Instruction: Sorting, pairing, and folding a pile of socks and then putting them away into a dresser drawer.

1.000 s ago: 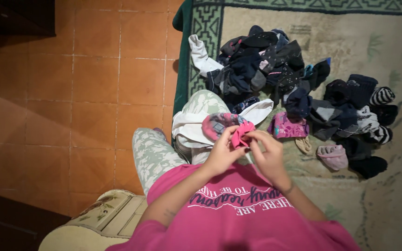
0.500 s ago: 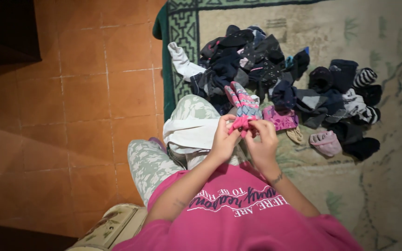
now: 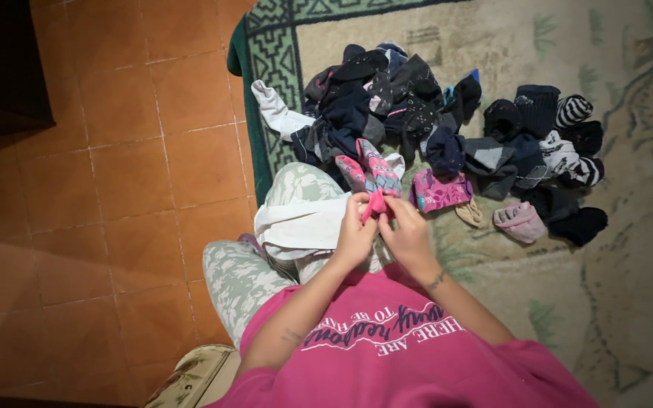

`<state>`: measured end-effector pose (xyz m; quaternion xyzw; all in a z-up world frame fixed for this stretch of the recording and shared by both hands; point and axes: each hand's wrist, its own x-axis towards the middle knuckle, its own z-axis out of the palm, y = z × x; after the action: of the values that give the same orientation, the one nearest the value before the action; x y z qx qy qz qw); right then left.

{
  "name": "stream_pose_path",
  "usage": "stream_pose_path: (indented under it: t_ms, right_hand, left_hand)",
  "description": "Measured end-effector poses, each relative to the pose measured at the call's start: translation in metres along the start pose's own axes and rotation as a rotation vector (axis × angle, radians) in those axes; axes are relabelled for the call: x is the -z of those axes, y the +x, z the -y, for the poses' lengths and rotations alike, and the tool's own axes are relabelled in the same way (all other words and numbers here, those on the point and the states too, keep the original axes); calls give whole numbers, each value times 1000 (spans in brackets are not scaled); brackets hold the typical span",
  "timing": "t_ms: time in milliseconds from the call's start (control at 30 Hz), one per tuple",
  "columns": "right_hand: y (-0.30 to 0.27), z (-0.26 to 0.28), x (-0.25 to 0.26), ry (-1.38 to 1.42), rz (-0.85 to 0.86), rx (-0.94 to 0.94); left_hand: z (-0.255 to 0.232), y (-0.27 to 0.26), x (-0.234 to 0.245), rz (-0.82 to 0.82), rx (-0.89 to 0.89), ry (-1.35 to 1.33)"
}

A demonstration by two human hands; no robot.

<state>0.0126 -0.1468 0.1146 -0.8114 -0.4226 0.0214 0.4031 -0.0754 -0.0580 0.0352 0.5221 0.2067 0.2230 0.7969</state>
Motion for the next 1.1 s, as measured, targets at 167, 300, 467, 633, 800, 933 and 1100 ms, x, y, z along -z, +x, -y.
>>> stream_pose_path:
  t_ms: [167, 300, 467, 633, 800, 933, 1100]
  right_hand:
    - [-5, -17, -8, 37, -78, -108]
    - [-5, -14, -6, 431, -103, -395]
    - [-4, 2, 1, 209, -39, -143]
    - [-20, -14, -17, 248, -40, -48]
    - [-25, -30, -21, 325, -135, -280]
    - [-27, -61, -33, 319, -146, -313]
    - [-40, -90, -37, 1401, -137, -838]
  left_hand:
    - [-18, 3, -5, -223, 124, 232]
    - [-27, 1, -8, -244, -158, 291]
    - [-45, -3, -12, -132, -69, 396]
    - [-6, -10, 4, -104, 58, 249]
    - [21, -12, 14, -156, 179, -6]
    - [24, -16, 9, -118, 347, -532]
    - [32, -15, 13, 59, 197, -372]
